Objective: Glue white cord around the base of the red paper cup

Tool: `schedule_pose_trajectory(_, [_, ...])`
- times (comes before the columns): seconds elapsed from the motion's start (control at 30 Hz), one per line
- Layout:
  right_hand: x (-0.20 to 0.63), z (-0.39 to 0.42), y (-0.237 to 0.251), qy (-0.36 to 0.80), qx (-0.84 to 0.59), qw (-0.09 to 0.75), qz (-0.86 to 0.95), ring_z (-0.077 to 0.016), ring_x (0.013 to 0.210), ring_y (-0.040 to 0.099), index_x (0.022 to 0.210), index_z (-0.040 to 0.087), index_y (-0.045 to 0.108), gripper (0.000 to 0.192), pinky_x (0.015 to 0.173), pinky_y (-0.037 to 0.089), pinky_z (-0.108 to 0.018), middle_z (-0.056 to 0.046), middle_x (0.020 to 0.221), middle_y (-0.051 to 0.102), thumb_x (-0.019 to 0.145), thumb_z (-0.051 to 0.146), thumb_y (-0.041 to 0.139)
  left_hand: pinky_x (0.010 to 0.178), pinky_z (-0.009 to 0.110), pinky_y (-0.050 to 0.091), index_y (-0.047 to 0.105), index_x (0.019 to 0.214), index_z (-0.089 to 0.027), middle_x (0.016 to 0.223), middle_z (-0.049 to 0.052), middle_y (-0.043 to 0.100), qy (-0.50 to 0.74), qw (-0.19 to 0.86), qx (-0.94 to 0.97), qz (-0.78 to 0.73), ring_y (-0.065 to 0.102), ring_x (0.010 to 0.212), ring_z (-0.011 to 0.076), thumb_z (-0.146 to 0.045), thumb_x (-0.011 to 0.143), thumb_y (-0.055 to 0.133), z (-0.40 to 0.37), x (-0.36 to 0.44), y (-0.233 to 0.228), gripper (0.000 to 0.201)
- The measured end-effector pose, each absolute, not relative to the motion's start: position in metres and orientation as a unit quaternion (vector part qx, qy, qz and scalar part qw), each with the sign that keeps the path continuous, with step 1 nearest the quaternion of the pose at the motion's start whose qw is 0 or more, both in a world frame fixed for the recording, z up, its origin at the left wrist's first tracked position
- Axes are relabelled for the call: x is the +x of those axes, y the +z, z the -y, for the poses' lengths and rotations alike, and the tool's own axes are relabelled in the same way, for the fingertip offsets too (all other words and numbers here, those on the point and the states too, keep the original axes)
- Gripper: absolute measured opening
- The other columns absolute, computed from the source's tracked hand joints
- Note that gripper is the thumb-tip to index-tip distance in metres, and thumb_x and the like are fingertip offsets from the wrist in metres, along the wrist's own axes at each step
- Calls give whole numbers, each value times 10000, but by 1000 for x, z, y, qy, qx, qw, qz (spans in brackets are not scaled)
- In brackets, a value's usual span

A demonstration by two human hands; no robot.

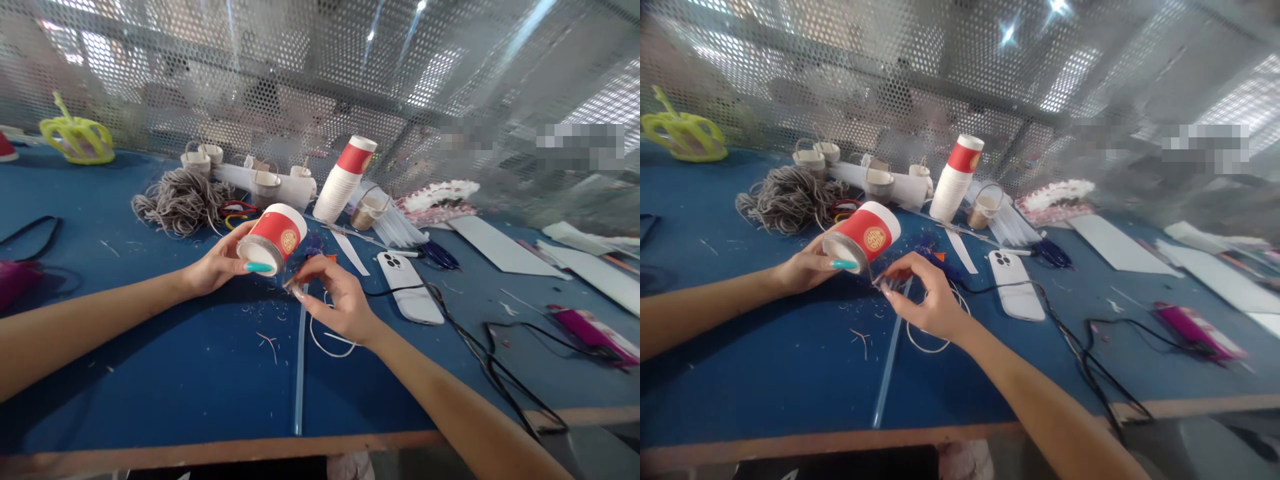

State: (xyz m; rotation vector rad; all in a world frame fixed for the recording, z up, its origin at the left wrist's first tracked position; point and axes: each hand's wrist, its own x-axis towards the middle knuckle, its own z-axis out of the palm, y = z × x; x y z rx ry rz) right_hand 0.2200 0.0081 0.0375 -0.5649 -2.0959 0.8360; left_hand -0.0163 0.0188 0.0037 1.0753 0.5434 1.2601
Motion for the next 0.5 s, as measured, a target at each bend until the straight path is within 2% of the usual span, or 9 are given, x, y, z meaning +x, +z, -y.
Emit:
schedule_pose_trajectory(0.1, [222,-14,40,381,-251,329,827,-161,807,606,881,206,652,77,712,490,-339,-41,886,649,851,190,583,961,449,499,641,1132,-200,1033,55,709,575,654,421,-255,645,1059,294,-210,498,811,-21,-17,4,656])
schedule_pose_trajectory(0.27, [223,-20,39,402,-303,279,818,-165,768,607,788,195,688,127,689,470,-331,-47,855,660,833,217,572,1138,553,365,600,1201,-203,1225,97,683,584,689,360,-234,473,1368,350,-240,597,733,-23,-19,10,620])
schedule_pose_trajectory(0.4, [221,-17,41,447,-313,265,795,-153,651,637,665,186,696,380,636,480,-316,-53,726,721,924,396,514,1183,482,359,595,1160,-162,1321,130,640,569,731,287,-242,440,1421,299,-348,734,646,-27,-22,14,468])
schedule_pose_trajectory(0.5, [220,-13,42,431,-308,268,805,-157,626,661,583,197,687,520,634,493,-314,-50,638,731,948,506,482,1181,408,392,582,1123,-160,1315,154,637,572,729,266,-264,446,1425,263,-459,787,596,-33,-27,14,449])
